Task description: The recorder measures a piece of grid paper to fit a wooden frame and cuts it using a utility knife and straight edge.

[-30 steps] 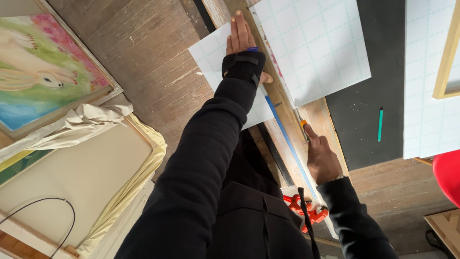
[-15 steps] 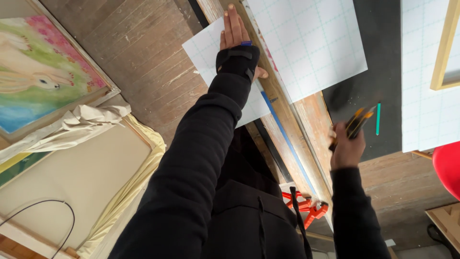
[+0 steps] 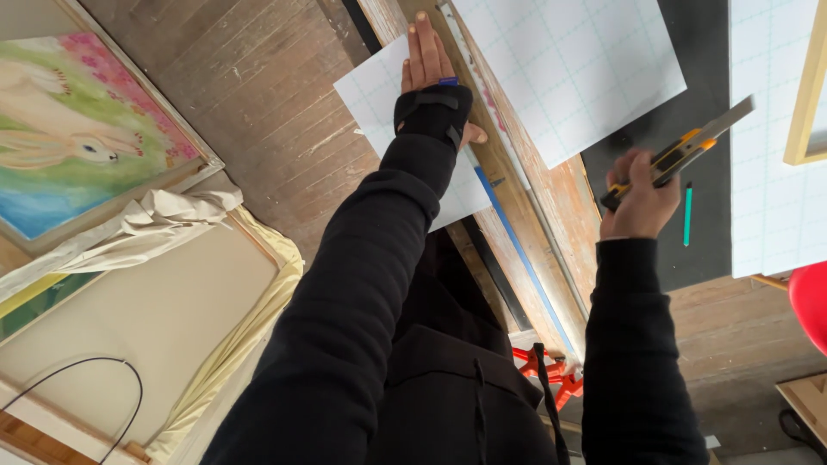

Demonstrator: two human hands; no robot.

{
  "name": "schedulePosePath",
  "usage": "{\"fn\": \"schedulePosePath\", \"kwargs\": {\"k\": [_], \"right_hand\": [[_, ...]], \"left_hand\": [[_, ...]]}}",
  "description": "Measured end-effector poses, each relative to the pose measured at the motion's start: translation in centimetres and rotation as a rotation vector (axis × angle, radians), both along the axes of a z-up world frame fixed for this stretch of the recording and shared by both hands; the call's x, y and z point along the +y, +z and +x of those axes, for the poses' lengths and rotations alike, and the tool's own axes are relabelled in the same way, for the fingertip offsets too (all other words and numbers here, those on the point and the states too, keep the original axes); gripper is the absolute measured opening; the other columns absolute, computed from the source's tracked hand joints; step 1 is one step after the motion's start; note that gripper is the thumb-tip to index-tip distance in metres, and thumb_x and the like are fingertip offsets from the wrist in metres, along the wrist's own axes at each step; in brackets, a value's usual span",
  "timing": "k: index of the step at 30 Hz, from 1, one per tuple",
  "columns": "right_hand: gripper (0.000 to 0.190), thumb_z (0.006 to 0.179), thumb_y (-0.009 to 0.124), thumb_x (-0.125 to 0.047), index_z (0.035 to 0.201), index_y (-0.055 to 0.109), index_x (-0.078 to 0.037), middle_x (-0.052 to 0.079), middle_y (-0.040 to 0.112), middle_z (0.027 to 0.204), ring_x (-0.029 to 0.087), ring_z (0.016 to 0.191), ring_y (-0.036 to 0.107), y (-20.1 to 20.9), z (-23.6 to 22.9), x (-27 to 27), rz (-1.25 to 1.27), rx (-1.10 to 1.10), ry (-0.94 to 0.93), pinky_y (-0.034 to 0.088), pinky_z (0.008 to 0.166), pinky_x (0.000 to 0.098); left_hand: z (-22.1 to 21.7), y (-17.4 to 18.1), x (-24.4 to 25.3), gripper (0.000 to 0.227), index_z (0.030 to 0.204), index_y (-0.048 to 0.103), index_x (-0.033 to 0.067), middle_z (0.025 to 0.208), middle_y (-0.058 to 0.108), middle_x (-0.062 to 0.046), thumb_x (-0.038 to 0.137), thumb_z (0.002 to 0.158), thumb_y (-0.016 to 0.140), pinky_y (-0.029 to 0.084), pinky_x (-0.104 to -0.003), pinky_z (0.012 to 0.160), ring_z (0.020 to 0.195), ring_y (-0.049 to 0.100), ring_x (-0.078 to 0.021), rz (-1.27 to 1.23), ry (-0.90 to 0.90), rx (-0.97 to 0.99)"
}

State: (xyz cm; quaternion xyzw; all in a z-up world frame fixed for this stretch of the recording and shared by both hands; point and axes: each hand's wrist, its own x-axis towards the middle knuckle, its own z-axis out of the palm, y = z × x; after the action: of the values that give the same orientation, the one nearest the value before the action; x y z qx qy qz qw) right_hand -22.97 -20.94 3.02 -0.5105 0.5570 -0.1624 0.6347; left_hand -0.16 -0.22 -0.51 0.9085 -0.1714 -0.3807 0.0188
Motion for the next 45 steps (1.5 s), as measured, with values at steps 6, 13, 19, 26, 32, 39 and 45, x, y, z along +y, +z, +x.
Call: {"fn": "schedulePosePath", "kwargs": {"k": [6,13,19,26,32,39,45], "right_hand": [[0.029,0.109,0.069,-0.017,0.12,0.049,0.0,0.011,0.06,0.106,0.022,0.091,0.059,-4.0,-8.1,-0.6,-0.414,0.366,0.318,0.05,0.082,0.0375],[0.052,0.095,0.079,-0.01,0.132,0.046,0.004,0.019,0.051,0.119,0.032,0.11,0.054,-4.1,-15.4,-0.9,-0.88,0.727,0.466,0.046,0.094,0.0462],[0.057,0.091,0.085,-0.016,0.135,0.054,0.0,0.02,0.054,0.123,0.033,0.116,0.052,0.8,-12.6,7.1,-0.754,0.61,0.865,0.043,0.102,0.0498],[0.067,0.082,0.086,-0.028,0.135,0.054,-0.003,0.024,0.048,0.143,0.04,0.133,0.046,3.1,-5.6,13.1,-0.699,0.665,1.058,0.039,0.111,0.0529],[0.084,0.081,0.087,-0.043,0.138,0.048,0.005,0.025,0.036,0.154,0.046,0.138,0.038,2.2,-3.4,14.0,-0.769,0.799,0.984,0.035,0.111,0.0584],[0.077,0.08,0.09,-0.04,0.129,0.053,0.007,0.024,0.034,0.155,0.046,0.136,0.038,0.3,-3.4,14.4,-0.758,0.822,0.903,0.042,0.11,0.0566],[0.074,0.077,0.093,-0.037,0.123,0.056,0.009,0.026,0.034,0.152,0.048,0.134,0.038,0.8,-3.3,14.4,-0.749,0.839,0.906,0.045,0.107,0.0563]], "left_hand": [[0.0,0.3,0.1,0.165,0.158,-0.007,-0.0079,0.166,-0.019,-0.024,0.068,0.052,0.094,0.011,-0.044,0.132,0.16,-0.01,-0.0341,-0.009,0.005,0.009],[-0.2,-0.2,0.2,0.167,0.157,-0.009,-0.0076,0.166,-0.02,-0.023,0.069,0.051,0.094,0.011,-0.044,0.132,0.159,-0.01,-0.0332,-0.03,0.02,-0.004],[0.1,0.1,0.0,0.165,0.158,-0.01,-0.0046,0.166,-0.02,-0.022,0.066,0.054,0.095,0.011,-0.043,0.132,0.159,-0.01,-0.0319,-0.025,0.025,0.016],[0.4,0.5,0.1,0.163,0.157,-0.01,-0.0066,0.166,-0.02,-0.024,0.066,0.055,0.095,0.011,-0.044,0.131,0.159,-0.011,-0.0332,-0.031,-0.011,0.006],[1.4,3.0,-0.4,0.16,0.158,-0.008,-0.0082,0.166,-0.019,-0.023,0.065,0.058,0.094,0.013,-0.045,0.131,0.159,-0.011,-0.0352,-0.036,-0.005,0.077],[-1.1,-4.0,8.9,0.127,0.157,0.021,-0.0094,0.164,0.014,-0.029,0.051,0.07,0.092,0.023,-0.047,0.127,0.154,0.015,-0.042,-0.526,0.089,-0.096],[-4.9,-17.4,25.1,0.055,0.108,0.061,-0.0124,0.109,0.061,-0.026,0.037,0.094,0.081,0.047,-0.042,0.082,0.098,0.059,-0.0352,-0.593,0.722,0.479]]}}
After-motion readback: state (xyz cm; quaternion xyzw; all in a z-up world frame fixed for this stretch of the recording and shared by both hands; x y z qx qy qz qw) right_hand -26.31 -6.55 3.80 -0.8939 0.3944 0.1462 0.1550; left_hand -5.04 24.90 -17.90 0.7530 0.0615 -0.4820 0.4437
